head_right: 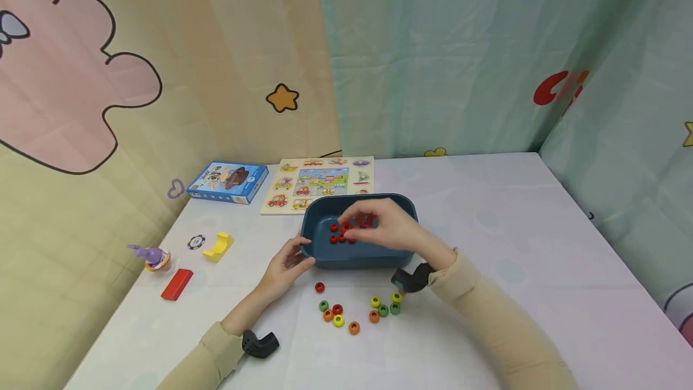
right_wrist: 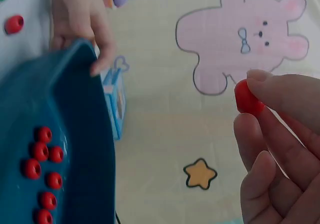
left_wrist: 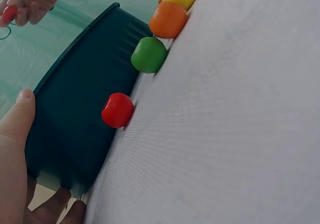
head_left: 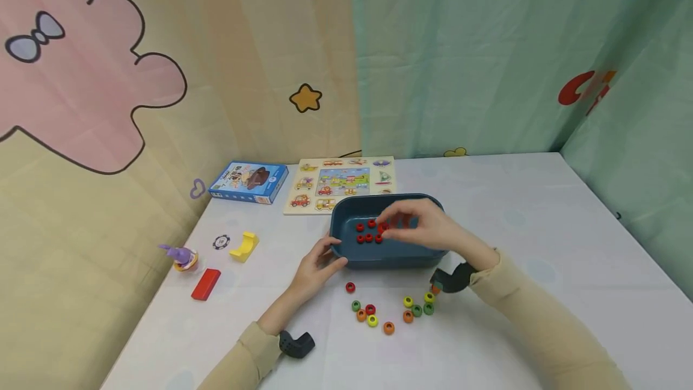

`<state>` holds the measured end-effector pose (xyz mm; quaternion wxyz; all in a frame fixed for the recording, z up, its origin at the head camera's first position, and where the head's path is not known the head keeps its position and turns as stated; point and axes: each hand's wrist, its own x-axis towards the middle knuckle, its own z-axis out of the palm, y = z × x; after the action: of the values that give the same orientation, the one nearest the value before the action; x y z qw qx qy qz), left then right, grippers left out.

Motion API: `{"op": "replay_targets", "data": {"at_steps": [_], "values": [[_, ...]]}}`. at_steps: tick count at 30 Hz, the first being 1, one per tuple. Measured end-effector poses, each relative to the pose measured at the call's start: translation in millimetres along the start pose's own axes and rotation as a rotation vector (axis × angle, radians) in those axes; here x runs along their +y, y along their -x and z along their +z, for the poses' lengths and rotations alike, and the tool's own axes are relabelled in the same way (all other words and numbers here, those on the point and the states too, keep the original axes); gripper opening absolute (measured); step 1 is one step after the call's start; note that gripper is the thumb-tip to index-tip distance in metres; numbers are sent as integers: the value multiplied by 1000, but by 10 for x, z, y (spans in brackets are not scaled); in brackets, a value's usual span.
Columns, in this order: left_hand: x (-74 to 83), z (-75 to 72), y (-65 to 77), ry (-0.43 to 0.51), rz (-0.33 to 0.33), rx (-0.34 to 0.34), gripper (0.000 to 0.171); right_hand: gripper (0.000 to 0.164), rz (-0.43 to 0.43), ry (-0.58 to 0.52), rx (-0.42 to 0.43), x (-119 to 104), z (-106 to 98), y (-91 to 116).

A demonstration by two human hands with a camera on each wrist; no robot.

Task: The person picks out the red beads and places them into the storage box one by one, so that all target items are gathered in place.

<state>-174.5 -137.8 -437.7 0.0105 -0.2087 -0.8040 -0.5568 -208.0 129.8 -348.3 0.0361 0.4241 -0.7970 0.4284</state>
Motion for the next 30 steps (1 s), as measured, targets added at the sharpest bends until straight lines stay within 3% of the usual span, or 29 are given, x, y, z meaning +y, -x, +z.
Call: {"op": "replay_targets", "data": {"at_steps": [6, 12, 15, 22, 30], "values": [[-20, 4, 11, 8, -1, 3, 41, 25, 231, -49, -27, 220, -300, -306], [-28, 0, 16, 5, -5, -3, 41, 32, 330, -148, -199, 744, -215, -395], [-19, -6, 6, 1, -8, -6, 43, 32, 376, -155, -283, 890, -136, -410], [3, -11, -1, 3, -10, -9, 44, 26, 400, -92, -409, 1037, 56, -408], [8, -8, 1, -3, -14, -11, 45, 23, 392, -8, -459, 1069, 144, -380]]}}
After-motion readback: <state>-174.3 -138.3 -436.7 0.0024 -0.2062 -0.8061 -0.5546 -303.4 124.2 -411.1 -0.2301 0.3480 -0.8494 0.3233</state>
